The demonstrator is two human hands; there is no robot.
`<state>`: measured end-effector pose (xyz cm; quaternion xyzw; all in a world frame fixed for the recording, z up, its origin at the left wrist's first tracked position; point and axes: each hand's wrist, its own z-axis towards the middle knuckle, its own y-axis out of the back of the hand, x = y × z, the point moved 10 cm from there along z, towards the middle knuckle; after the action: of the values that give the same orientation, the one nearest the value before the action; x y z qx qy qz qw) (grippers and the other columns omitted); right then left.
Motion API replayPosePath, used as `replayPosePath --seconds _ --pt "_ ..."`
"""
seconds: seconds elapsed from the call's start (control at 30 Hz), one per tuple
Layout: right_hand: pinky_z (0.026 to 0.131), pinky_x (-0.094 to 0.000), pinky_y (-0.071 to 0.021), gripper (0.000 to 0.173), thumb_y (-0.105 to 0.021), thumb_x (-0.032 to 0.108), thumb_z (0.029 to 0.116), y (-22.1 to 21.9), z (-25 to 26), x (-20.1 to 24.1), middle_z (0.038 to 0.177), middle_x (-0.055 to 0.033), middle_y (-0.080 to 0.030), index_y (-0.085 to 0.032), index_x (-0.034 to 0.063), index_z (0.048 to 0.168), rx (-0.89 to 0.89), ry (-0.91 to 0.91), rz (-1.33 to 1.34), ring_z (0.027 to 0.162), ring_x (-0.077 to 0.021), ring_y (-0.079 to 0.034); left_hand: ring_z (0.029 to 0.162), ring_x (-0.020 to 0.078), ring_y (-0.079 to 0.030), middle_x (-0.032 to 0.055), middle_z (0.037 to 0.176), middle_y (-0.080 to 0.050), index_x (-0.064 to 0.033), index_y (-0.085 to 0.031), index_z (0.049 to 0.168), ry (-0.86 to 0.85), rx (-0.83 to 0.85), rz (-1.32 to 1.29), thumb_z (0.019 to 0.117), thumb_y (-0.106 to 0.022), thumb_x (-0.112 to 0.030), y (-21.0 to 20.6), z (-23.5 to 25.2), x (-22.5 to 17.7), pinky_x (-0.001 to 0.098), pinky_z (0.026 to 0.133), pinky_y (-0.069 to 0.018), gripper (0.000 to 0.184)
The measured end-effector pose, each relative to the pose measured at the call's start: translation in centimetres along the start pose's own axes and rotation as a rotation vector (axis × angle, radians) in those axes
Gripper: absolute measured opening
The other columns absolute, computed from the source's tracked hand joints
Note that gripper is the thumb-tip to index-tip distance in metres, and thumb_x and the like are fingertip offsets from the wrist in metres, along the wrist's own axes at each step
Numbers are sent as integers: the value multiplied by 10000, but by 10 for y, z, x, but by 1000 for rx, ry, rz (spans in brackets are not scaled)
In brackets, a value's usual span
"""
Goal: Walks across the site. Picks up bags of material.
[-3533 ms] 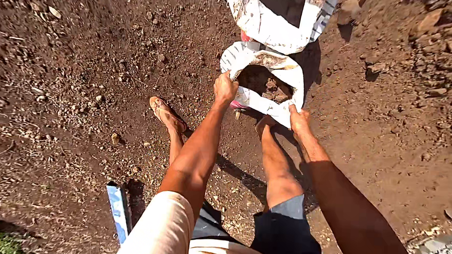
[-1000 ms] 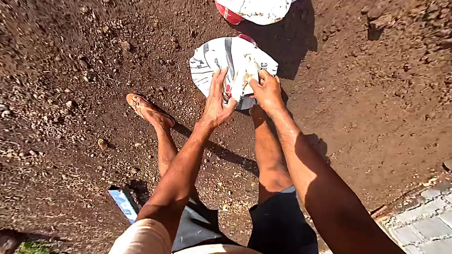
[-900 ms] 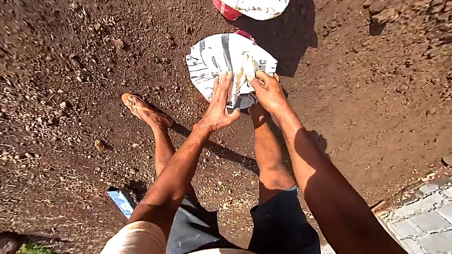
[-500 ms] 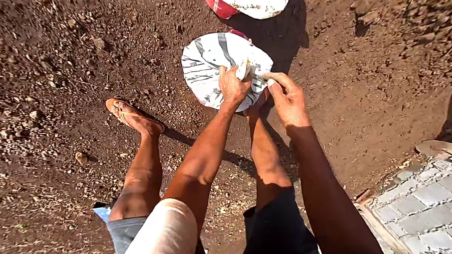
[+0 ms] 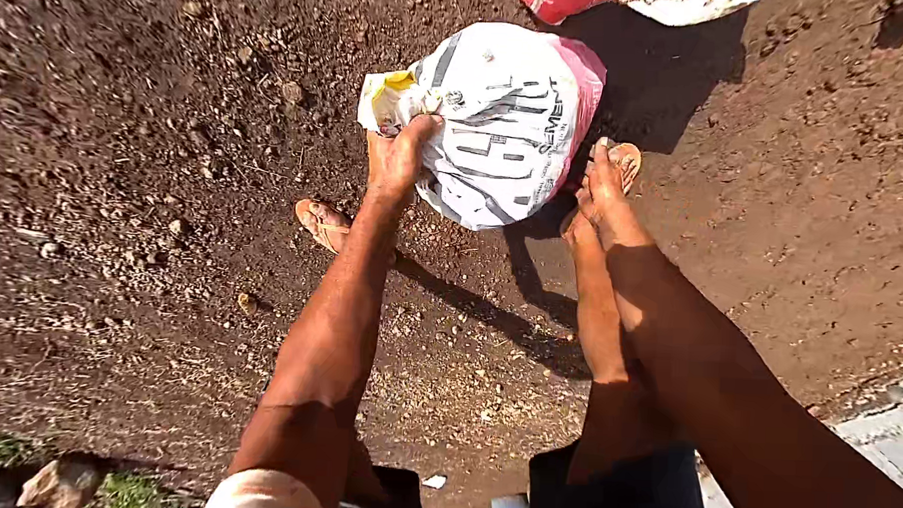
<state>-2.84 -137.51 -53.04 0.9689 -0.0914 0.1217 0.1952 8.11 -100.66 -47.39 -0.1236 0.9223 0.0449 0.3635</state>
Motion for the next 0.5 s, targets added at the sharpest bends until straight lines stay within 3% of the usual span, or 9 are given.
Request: replayPosePath --seconds 0.07,0.13,0.23,0.33,0.5 --pt "1113 -473 -471 614 -216 519 1109 -58 5 16 1497 -93 -526 -402 126 1543 8 78 220 1373 -198 -512 906 202 -715 96 984 -702 -4 -533 1206 -20 -103 -49 842 -715 -52 20 28 6 410 810 -629 410" --pt "1066 -480 -506 577 -150 455 1120 -87 7 27 1423 -107 -566 -411 123 1513 15 157 413 1308 -212 -557 903 219 -709 119 986 -689 10 -524 1205 -31 -182 -75 838 -703 -41 26 46 17 420 798 -626 412" --pt "1087 -498 -493 607 -129 493 1115 -85 16 21 1458 -105 -549 -377 146 1547 87 131 438 1337 -224 -542 912 230 -712 131 1002 -686 10 -502 1230 -33 -217 -89 843 -719 -48 21 53 27 426 799 -632 448" --pt "1009 -517 -537 593 -199 543 1098 -85 36 9 1333 -92 -632 -482 163 1455 237 30 527 1238 -237 -607 919 251 -722 145 1000 -702 22 -525 1225 -49 -203 -110 852 -747 -71 15 52 28 442 821 -635 444" --pt "890 -343 -584 578 -87 491 1108 -101 50 -8 1120 -28 -679 -506 166 1339 447 50 619 1046 -118 -656 995 240 -718 132 1078 -706 4 -493 1333 -77 -155 -110 978 -713 -235 11 56 32 442 903 -621 481"
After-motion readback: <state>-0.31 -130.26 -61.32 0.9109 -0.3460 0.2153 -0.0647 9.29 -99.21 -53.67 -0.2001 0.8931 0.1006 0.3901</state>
